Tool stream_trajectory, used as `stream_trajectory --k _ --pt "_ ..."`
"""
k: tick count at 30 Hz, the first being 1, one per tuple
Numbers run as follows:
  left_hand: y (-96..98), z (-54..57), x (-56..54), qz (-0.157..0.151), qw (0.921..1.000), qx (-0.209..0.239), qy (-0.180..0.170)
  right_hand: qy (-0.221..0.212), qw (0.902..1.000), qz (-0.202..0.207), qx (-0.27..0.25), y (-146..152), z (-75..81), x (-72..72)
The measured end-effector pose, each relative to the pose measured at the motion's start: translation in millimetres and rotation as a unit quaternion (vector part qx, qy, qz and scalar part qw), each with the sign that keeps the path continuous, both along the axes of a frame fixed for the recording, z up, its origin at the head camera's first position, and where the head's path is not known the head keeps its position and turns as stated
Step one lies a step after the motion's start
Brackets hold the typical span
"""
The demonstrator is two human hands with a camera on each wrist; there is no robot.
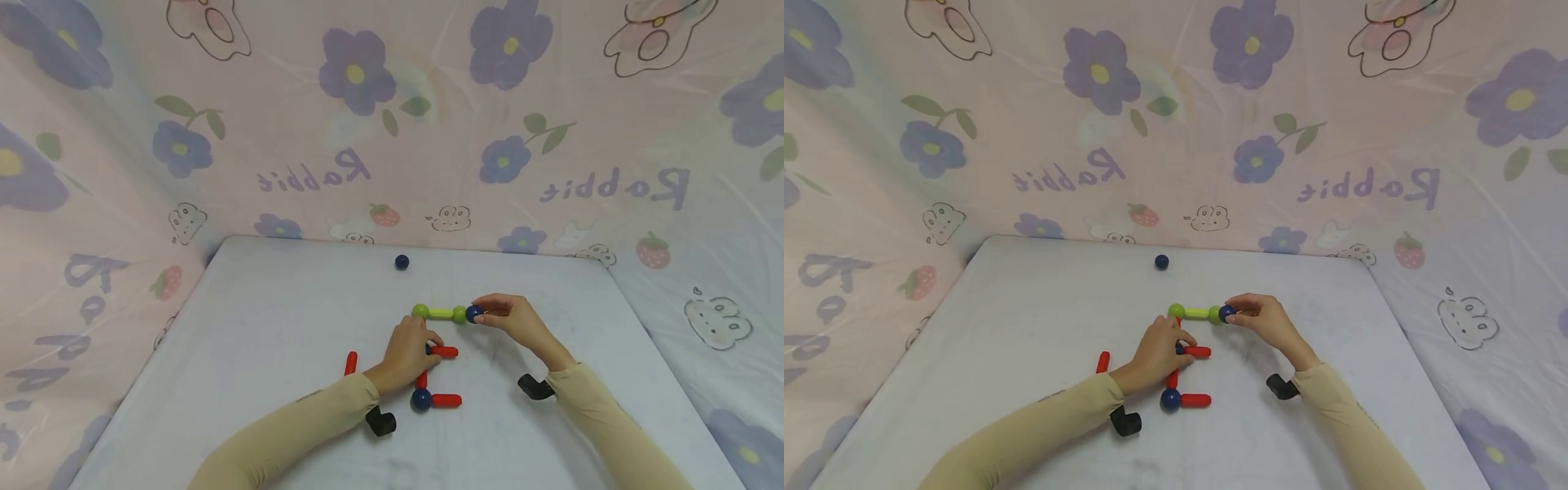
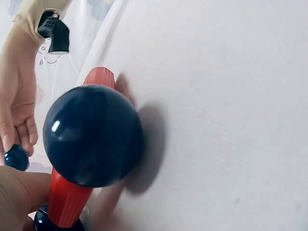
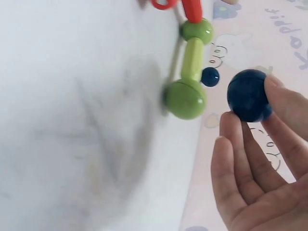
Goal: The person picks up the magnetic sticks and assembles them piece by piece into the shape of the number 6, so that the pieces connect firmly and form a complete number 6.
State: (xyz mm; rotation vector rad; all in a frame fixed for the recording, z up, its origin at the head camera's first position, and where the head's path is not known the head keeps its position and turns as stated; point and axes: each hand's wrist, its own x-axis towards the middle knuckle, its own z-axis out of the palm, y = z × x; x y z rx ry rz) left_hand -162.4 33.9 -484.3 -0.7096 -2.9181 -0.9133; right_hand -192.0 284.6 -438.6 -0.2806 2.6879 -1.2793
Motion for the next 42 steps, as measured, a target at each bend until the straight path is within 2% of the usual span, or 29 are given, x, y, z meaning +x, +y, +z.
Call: stream_trajectory --k 8,14,17,19,23,26,42 --pt "-1.7 -2.2 -0.7 -0.006 0.9999 -0.001 0.015 -0.039 0.9991 0.013 -0.010 1 -27.0 14.9" --pt "-2.5 -4.1 -1.5 -0.008 0.9999 -0.002 0.011 -0.040 0.9985 0.036 -0.009 -3 -38.3 21.1" --pt "-2.5 -3.4 -1.3 -0.007 1.0000 0.001 0.000 -0.035 0.9983 0.046 -0.004 -4 -40.5 23.4" --pt "-2.6 -2.4 -0.9 -0.006 1.0000 0.002 -0.006 -0.038 0.9983 0.044 0.001 -10 -32.8 28.3" --pt "-3.0 -2.1 -0.8 -0.007 0.9999 0.001 -0.009 -0.046 0.9979 0.045 0.001 -12 -33.6 30.5" --pt "-2.6 -2.8 -1.2 -0.007 0.9999 -0.001 -0.009 -0.051 0.9975 0.048 -0.014 -9 -41.0 28.5" --pt "-2.5 -2.1 -1.2 -0.002 0.9997 0.005 -0.022 -0.053 0.9966 0.059 -0.023 -11 -37.9 30.7"
